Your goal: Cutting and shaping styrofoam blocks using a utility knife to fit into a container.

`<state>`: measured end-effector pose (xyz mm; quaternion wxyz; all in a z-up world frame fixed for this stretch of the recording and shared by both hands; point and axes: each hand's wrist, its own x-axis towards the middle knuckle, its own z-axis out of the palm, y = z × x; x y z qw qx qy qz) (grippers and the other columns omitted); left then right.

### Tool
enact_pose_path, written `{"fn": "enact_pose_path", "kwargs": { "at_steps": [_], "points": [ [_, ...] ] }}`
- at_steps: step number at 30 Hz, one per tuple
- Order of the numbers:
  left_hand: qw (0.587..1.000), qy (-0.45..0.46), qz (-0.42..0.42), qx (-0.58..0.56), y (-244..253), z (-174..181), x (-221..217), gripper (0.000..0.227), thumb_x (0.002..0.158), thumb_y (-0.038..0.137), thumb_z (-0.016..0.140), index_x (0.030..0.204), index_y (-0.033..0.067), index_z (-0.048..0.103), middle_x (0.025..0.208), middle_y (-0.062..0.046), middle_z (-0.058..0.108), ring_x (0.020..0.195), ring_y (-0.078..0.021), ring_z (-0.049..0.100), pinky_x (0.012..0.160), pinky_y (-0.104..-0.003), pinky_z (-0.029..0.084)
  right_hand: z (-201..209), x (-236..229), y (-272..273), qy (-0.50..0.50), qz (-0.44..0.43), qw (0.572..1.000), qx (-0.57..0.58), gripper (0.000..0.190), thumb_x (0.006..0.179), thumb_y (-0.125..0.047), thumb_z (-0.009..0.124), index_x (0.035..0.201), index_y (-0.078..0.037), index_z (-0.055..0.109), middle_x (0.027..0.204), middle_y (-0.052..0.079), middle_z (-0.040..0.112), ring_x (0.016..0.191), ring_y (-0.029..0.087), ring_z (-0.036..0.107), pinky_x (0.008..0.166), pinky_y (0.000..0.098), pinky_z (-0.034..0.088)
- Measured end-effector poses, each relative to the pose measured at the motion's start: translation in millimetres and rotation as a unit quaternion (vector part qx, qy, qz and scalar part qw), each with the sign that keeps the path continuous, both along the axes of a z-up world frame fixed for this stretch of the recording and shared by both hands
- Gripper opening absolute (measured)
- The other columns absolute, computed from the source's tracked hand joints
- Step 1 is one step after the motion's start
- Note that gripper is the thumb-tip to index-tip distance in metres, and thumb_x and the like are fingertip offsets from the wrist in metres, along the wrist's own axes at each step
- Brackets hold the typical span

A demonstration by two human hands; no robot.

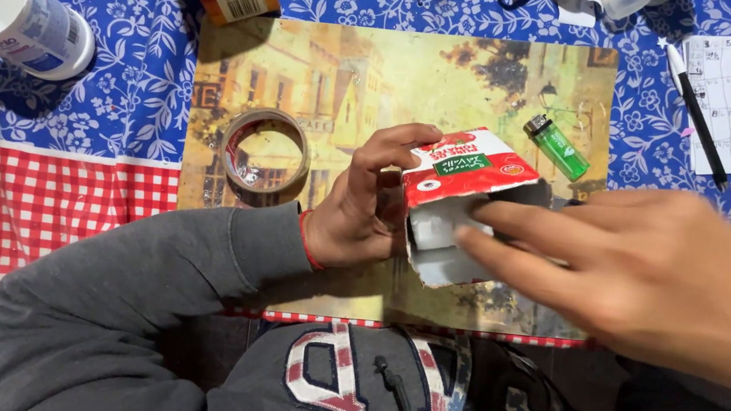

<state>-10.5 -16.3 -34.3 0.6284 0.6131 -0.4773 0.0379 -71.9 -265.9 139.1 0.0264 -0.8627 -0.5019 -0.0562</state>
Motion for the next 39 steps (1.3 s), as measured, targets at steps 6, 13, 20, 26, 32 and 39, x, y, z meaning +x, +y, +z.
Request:
{"fn": "enact_pose_path", "kwargs": {
  "at_steps": [6,13,20,26,32,39],
  "points": [
    [0.993,0.101,-0.044,0.037,1.2,-7.2,-1.2,0.082,0.087,-0.003,0.087,0.141,0.0153,0.029,0.157,-0.017,0.035,0.135,-0.0211,0.059,0.095,-0.030,0.066,-11.8,2.8,26.5,0.034,-0.119,0.983,-0.133,0.058,0.074,-0.019,0.064,0.132,-0.019,0.065,0.090,0.004,0.064,0.056,0.024,0.069,0.048,0.0394,0.053],
    [0.994,0.091,-0.043,0.030,0.1,-3.6,1.5,0.084,0.086,-0.003,0.088,0.142,0.0156,0.029,0.157,-0.015,0.035,0.132,-0.0202,0.058,0.090,-0.028,0.066,-12.1,3.0,21.4,0.009,-0.136,0.982,-0.133,0.049,0.079,-0.020,0.063,0.127,-0.016,0.065,0.081,0.003,0.063,0.059,0.021,0.069,0.051,0.0385,0.053],
    [0.993,0.105,-0.035,0.035,1.4,-7.4,2.6,0.085,0.085,-0.005,0.087,0.143,0.0150,0.028,0.157,-0.015,0.036,0.133,-0.0182,0.060,0.086,-0.027,0.065,-8.6,6.2,25.9,0.010,-0.169,0.976,-0.136,0.046,0.077,-0.020,0.065,0.123,-0.020,0.066,0.080,0.002,0.063,0.061,0.021,0.070,0.049,0.0383,0.052],
    [0.995,0.080,-0.031,0.046,2.5,-5.7,4.7,0.085,0.084,-0.008,0.084,0.143,0.0156,0.028,0.157,-0.015,0.036,0.130,-0.0180,0.059,0.086,-0.026,0.065,-11.6,2.5,19.1,-0.014,-0.168,0.981,-0.097,0.041,0.079,-0.019,0.065,0.120,-0.013,0.067,0.083,0.001,0.065,0.061,0.020,0.069,0.049,0.0379,0.050],
    [0.994,0.090,-0.030,0.061,2.5,-2.9,4.2,0.082,0.085,-0.006,0.084,0.143,0.0145,0.031,0.157,-0.015,0.038,0.134,-0.0215,0.059,0.083,-0.027,0.064,-15.0,3.7,28.8,0.036,-0.215,0.957,-0.192,0.024,0.084,-0.019,0.063,0.108,-0.020,0.066,0.076,0.003,0.066,0.060,0.023,0.071,0.050,0.0391,0.053],
    [0.994,0.069,-0.061,0.057,3.6,-5.2,6.2,0.082,0.085,-0.008,0.079,0.147,0.0151,0.030,0.159,-0.014,0.035,0.139,-0.0225,0.050,0.095,-0.032,0.064,-29.4,1.0,35.0,0.109,-0.253,0.941,-0.197,0.023,0.081,-0.015,0.060,0.103,-0.017,0.065,0.073,0.009,0.069,0.060,0.030,0.071,0.046,0.0431,0.054]
  ]
}}
